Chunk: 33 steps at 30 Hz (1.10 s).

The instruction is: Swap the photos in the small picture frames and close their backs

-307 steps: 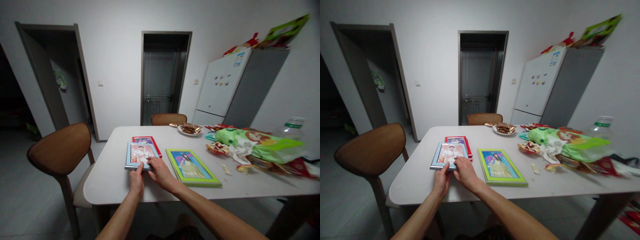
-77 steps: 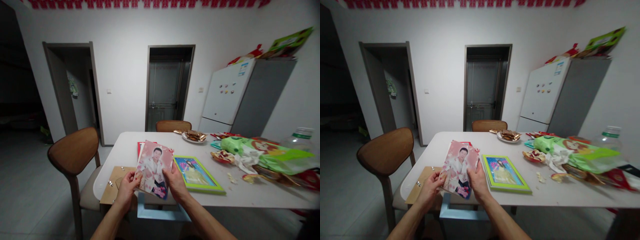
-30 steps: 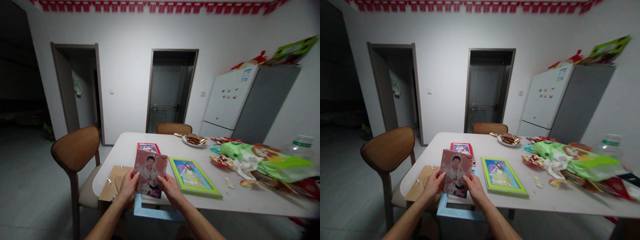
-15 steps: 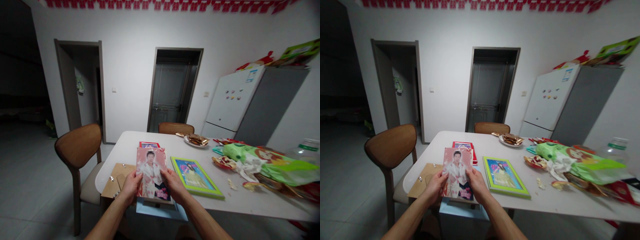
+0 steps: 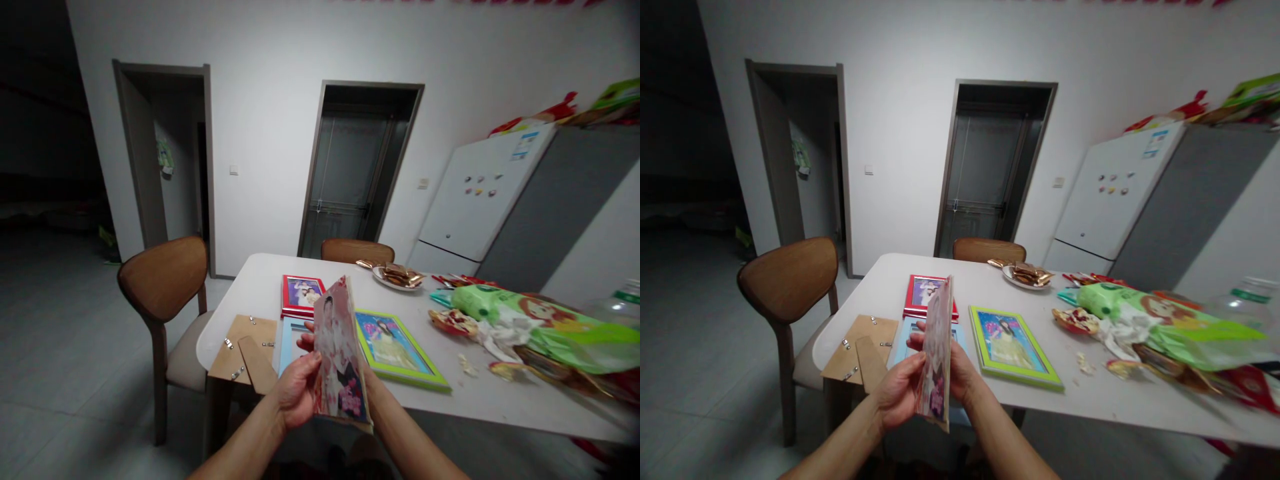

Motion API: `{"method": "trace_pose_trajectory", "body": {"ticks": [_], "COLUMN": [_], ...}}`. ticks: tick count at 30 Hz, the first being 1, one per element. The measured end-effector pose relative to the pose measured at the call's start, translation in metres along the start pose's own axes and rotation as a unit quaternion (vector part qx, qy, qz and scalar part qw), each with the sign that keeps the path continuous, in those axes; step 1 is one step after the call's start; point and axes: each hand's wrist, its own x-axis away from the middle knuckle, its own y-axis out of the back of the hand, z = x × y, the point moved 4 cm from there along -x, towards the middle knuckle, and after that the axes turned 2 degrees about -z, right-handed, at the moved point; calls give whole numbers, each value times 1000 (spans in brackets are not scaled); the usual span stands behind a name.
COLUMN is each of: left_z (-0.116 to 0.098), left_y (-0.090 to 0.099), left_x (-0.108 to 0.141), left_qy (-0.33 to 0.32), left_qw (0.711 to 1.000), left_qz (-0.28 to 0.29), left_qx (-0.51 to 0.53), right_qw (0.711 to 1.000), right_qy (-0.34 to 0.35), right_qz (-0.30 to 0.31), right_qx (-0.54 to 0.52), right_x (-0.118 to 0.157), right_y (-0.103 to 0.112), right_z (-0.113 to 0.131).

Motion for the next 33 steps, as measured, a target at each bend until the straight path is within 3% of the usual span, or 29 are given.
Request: {"method": "trace_pose_trajectory", "body": {"ticks": [2,4,7,8,11,14,19,21,24,29,33], "left_z": [4,-4,-34,-44,-58,-49,-23,-19,-18,-17,-17], "left_y": [2,9,27,34,51,55,46,46,47,45,41], "left_x": [2,4,6,7,7,10,21,23,23,23,24], "left_qy": [20,-1,-115,-154,-184,-160,-146,-140,-143,-150,-135], "left_qw": [997,977,912,877,822,801,673,638,605,580,553], "left_qz": [-28,-55,-116,-147,-186,-158,-51,-23,-2,2,5], "left_qx": [-75,-207,-377,-432,-505,-555,-724,-757,-783,-801,-822], "right_qw": [999,995,978,968,938,924,898,881,832,749,599], "right_qy": [15,27,23,17,5,-21,-55,-47,-27,-1,-31], "right_qz": [-35,-88,-201,-240,-300,-293,-264,-272,-272,-275,-275], "right_qx": [-31,-32,38,74,175,246,347,385,482,603,751], "right_x": [1,1,1,0,-4,-11,-23,-27,-31,-31,-28], "right_y": [6,17,44,55,81,93,98,100,100,95,88], "right_z": [3,12,23,25,23,11,-11,-15,-15,-4,-1]}}
